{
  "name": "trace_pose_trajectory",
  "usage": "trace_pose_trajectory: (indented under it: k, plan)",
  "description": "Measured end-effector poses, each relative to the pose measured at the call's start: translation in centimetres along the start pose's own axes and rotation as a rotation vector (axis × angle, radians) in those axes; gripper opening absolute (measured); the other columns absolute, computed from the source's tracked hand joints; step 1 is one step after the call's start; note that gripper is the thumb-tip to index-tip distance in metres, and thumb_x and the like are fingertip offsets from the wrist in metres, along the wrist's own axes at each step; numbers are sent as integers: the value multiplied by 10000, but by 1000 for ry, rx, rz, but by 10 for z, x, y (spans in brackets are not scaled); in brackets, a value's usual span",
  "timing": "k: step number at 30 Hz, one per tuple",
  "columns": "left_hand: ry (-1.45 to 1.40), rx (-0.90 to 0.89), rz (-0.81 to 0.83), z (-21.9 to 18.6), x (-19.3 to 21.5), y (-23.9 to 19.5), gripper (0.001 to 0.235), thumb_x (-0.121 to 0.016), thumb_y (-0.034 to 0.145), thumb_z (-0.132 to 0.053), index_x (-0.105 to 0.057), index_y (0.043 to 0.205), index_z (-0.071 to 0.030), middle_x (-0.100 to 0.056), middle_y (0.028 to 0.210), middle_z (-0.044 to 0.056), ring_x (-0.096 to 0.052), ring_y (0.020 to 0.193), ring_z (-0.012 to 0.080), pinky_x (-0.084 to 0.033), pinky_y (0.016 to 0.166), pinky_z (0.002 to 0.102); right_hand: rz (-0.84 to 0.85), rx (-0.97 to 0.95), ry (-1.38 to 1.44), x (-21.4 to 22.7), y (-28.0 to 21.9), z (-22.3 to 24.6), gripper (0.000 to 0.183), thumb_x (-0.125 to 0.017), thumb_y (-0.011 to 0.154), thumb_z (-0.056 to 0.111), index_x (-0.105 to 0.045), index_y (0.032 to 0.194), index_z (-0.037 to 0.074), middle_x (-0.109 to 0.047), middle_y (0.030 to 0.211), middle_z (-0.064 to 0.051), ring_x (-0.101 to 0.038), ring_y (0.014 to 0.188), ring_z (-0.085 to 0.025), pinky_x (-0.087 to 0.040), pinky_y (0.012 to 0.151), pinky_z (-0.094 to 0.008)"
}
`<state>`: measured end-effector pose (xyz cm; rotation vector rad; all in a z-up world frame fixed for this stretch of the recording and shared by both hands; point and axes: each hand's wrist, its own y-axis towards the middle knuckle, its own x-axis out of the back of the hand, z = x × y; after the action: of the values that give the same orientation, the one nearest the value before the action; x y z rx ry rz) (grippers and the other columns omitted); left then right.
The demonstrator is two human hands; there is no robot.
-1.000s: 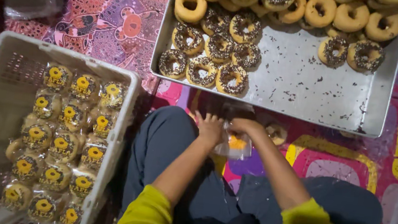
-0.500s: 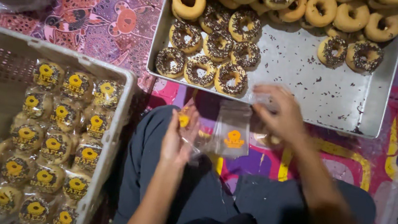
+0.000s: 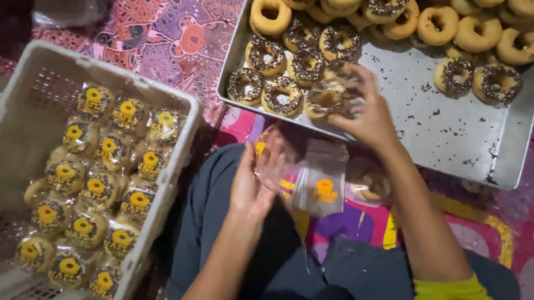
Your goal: The person sits on a patterned floor mat and repeatedly picks donuts from a metal tray, places them into clear plastic bags, and arranges the sealed bags into a white plastic basket. The task continues throughout the clip with no visible tool use.
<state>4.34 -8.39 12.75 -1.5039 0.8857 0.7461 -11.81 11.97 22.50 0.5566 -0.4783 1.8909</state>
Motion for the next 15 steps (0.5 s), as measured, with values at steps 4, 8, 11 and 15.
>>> trace_pose_trajectory:
  k: [4,8,11,15]
  plan:
    - [-40,-28,26,0,-19,-6,494,-439,1075,-372,-536,1427,-39,-621,1425,98,-613,1300,232,-518,1070,377,-293,477,-53,13,-91,25,965,-808,692,-134,-376,1508,147,-313,1542,-371,-581,1328,-391,-528,1136,-510]
    - [35,-44,-94,23,-44,-22,489,-436,1077,-384,-550,1389,-26,-662,1339,142,-677,1192,253,-585,989,366,-271,360,386,-10,-181,27,1183,-818,722,-62,-67,1622,98,-597,1342,-170,-653,1207,-236,-622,966,-343]
    - [126,-25,-170,57,-63,-46,482,-479,1071,-409,-550,1342,-17,-684,1224,169,-697,1098,282,-618,913,381,-362,290,364,-29,-206,17,1184,-868,722,-63,-122,1630,80,-637,1261,-164,-681,1087,-221,-612,910,-320]
    - [168,-6,90,77,-85,-80,444,-562,1038,-397,-606,1306,-45,-727,1127,101,-722,996,210,-626,818,357,-426,174,358,-31,-216,18,1224,-915,718,-14,-128,1650,73,-678,1232,-170,-679,1072,-226,-567,868,-310]
